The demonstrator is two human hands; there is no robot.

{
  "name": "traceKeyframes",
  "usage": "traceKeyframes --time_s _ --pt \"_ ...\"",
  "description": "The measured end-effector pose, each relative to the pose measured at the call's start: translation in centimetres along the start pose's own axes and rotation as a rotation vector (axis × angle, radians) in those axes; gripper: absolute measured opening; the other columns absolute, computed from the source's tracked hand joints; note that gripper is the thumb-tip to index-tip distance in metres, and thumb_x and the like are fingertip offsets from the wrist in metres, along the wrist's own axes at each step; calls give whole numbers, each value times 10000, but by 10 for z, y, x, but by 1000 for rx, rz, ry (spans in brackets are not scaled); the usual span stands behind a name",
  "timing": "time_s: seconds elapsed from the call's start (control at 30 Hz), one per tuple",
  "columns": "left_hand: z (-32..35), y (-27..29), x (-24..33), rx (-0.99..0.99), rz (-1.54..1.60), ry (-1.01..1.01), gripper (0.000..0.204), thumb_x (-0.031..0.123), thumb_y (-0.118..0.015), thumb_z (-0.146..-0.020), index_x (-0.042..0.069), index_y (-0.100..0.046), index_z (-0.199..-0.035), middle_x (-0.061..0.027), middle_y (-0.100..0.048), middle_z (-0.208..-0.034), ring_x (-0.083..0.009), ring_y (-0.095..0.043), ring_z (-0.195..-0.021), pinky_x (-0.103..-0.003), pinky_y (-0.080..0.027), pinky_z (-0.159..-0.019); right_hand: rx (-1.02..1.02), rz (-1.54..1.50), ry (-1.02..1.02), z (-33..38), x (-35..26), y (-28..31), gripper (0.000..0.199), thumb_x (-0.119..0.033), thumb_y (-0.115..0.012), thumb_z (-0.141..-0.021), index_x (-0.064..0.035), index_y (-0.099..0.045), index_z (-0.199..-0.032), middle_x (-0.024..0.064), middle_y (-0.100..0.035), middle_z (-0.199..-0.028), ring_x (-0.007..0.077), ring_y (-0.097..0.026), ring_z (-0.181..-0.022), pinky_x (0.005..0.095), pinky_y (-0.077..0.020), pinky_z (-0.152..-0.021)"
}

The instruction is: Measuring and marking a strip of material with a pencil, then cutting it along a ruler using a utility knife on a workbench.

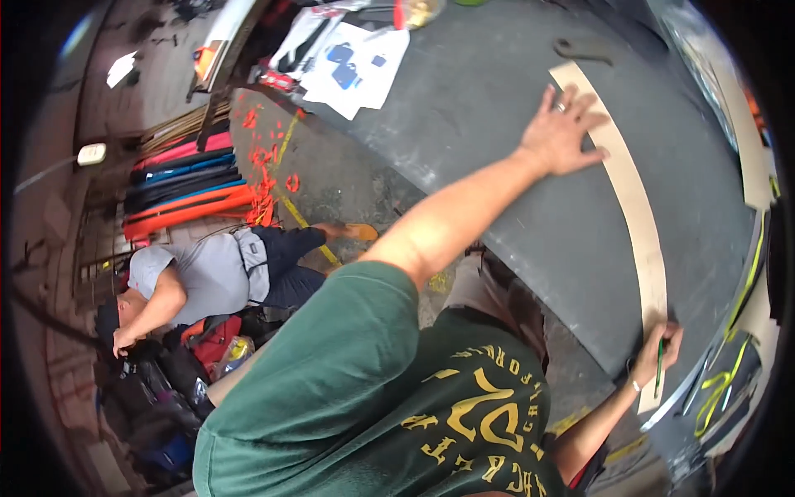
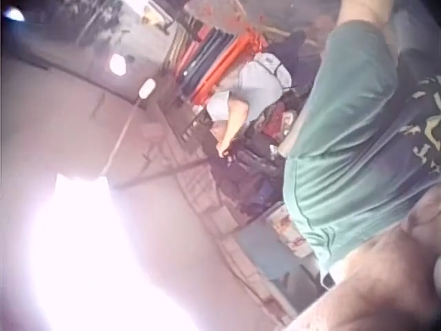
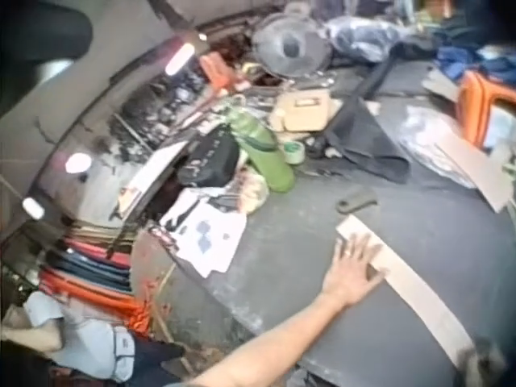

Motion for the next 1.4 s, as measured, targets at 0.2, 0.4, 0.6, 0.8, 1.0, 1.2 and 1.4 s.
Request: traceKeyframes --time_s 0.2,0.4,0.6,0.8,1.0,1.2,1.4 --pt "-4 1 10 -36 178 -10 694 687 -538 -915 246 -540 -1451 -91 -379 -1599 -363 -217 -1541 -606 -110 -1254 71 -80 -24 1 0 16 239 -80 -629 -977 -15 -479 -803 21 -517 -803 132 -458 -775 306 -444 -757" --pt "-4 9 8 -37 177 1 688 667 -557 -913 242 -534 -1453 -94 -372 -1604 -366 -232 -1539 -609 -114 -1253 108 -68 -103 7 1 21 263 -87 -654 -972 7 -483 -797 30 -536 -797 134 -467 -775 322 -482 -801" --pt "-7 12 8 -61 177 6 688 663 -536 -929 229 -528 -1463 -89 -354 -1621 -351 -212 -1549 -601 -113 -1256 132 -13 -62 7 -5 15 268 -55 -648 -970 12 -469 -782 32 -537 -768 135 -447 -745 309 -452 -740" --pt "-1 14 7 -79 134 10 686 666 -518 -940 236 -518 -1474 -87 -347 -1627 -348 -203 -1553 -601 -109 -1257 115 -76 -27 12 9 18 255 -64 -638 -972 -18 -468 -788 11 -546 -802 109 -447 -757 271 -417 -734" --pt "-11 -5 14 -58 24 -30 723 686 -512 -930 235 -506 -1495 -104 -354 -1629 -334 -241 -1544 -581 -116 -1259 132 114 5 13 7 28 198 -103 -650 -959 -19 -538 -818 -14 -504 -726 102 -440 -701 288 -410 -635" --pt "-14 0 5 -51 -144 -100 710 684 -491 -957 231 -496 -1503 -66 -408 -1603 -294 -319 -1508 -566 -196 -1232 192 205 -113 -2 -15 15 135 -95 -659 -871 -27 -559 -810 24 -501 -732 89 -470 -717 270 -419 -627" --pt "-19 -4 9 -76 -115 -49 685 693 -485 -967 327 -437 -1544 -8 -313 -1667 -266 -213 -1564 -563 -132 -1262 172 29 -40 1 -2 18 192 17 -659 -851 -13 -495 -756 6 -535 -727 65 -481 -706 247 -421 -631"
Point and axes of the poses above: each hand's wrist, its own z-axis away from the middle knuckle, its own y-axis out of the back of the hand, x = y × z, the point moved 4 cm from there along -z, towards the middle knuckle
